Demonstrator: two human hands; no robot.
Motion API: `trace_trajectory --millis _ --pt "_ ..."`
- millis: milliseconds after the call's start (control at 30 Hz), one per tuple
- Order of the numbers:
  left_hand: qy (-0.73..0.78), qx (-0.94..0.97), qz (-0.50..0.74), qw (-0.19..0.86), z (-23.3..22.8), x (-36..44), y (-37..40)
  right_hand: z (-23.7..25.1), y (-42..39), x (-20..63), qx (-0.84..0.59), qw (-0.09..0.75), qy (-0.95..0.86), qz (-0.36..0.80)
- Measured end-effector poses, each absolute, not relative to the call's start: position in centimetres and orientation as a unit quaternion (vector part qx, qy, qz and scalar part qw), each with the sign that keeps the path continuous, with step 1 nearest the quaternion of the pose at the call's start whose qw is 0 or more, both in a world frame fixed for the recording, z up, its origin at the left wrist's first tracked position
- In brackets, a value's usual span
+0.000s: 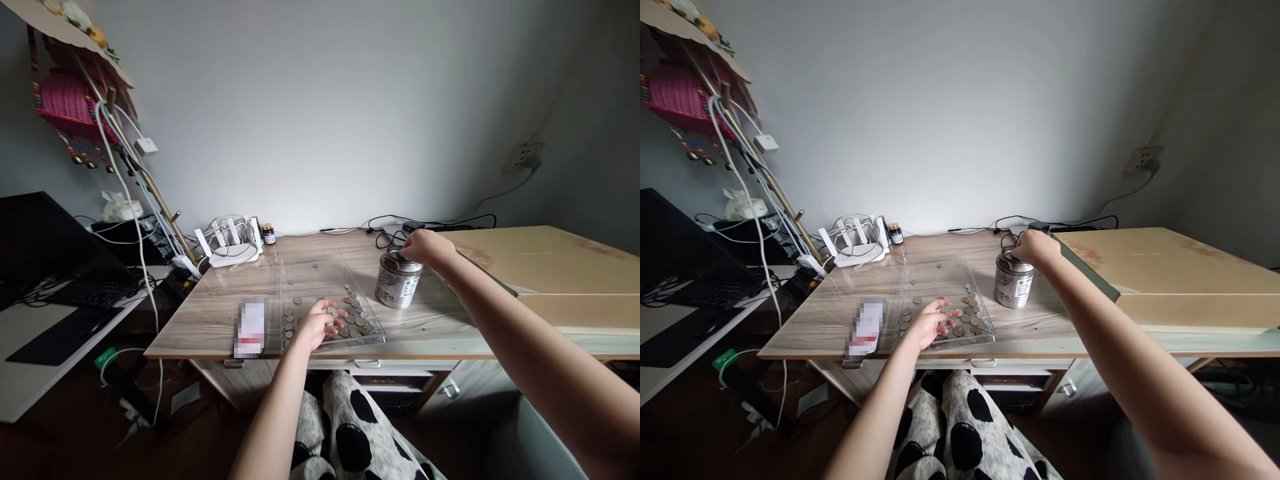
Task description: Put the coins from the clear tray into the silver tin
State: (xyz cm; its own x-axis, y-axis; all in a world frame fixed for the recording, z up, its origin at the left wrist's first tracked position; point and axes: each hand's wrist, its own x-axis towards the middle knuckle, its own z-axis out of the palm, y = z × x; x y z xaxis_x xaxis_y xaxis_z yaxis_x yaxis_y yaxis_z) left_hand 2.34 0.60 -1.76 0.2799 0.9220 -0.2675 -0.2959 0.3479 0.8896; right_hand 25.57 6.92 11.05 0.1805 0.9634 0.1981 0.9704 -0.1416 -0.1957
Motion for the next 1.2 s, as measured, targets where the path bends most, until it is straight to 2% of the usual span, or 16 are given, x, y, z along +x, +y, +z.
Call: trace_trajectory --millis 300,433,500,567,700,767,867,967,1033,1200 --pt "0.443 0.372 0.420 0.699 -1.9 2.4 0.7 10.7 6.8 24.7 -0.786 0.086 -0.610 -0.056" --pt "0.448 0.393 0.428 0.680 -2.0 2.4 0.8 9.4 4.4 21.8 -0.706 0.171 -0.672 -0.143" --pt "0.439 0.397 0.434 0.679 -2.1 2.5 0.8 7.5 2.8 19.6 -0.633 0.197 -0.741 -0.107" --pt "0.433 0.393 0.438 0.683 -2.1 2.5 0.9 4.9 1.5 17.3 -0.555 0.161 -0.816 -0.017" --pt "0.420 0.382 0.438 0.697 -2.2 2.4 0.9 1.3 0.6 14.8 -0.527 0.144 -0.836 0.042" --pt "0.408 0.386 0.430 0.707 -2.2 2.4 0.8 1.4 0.9 15.0 -0.527 0.177 -0.829 0.061" --pt "0.415 0.379 0.426 0.709 -1.9 2.3 0.7 3.9 1.9 17.0 -0.519 0.269 -0.805 0.100" --pt "0.428 0.363 0.428 0.708 -1.7 2.2 0.7 7.4 3.4 20.4 -0.585 0.358 -0.726 0.050" --pt "0.431 0.354 0.426 0.712 -1.7 2.2 0.7 9.1 4.5 22.7 -0.666 0.339 -0.664 -0.012" --pt "0.440 0.342 0.423 0.715 -1.8 2.2 0.8 9.7 6.3 25.8 -0.756 0.162 -0.632 -0.054"
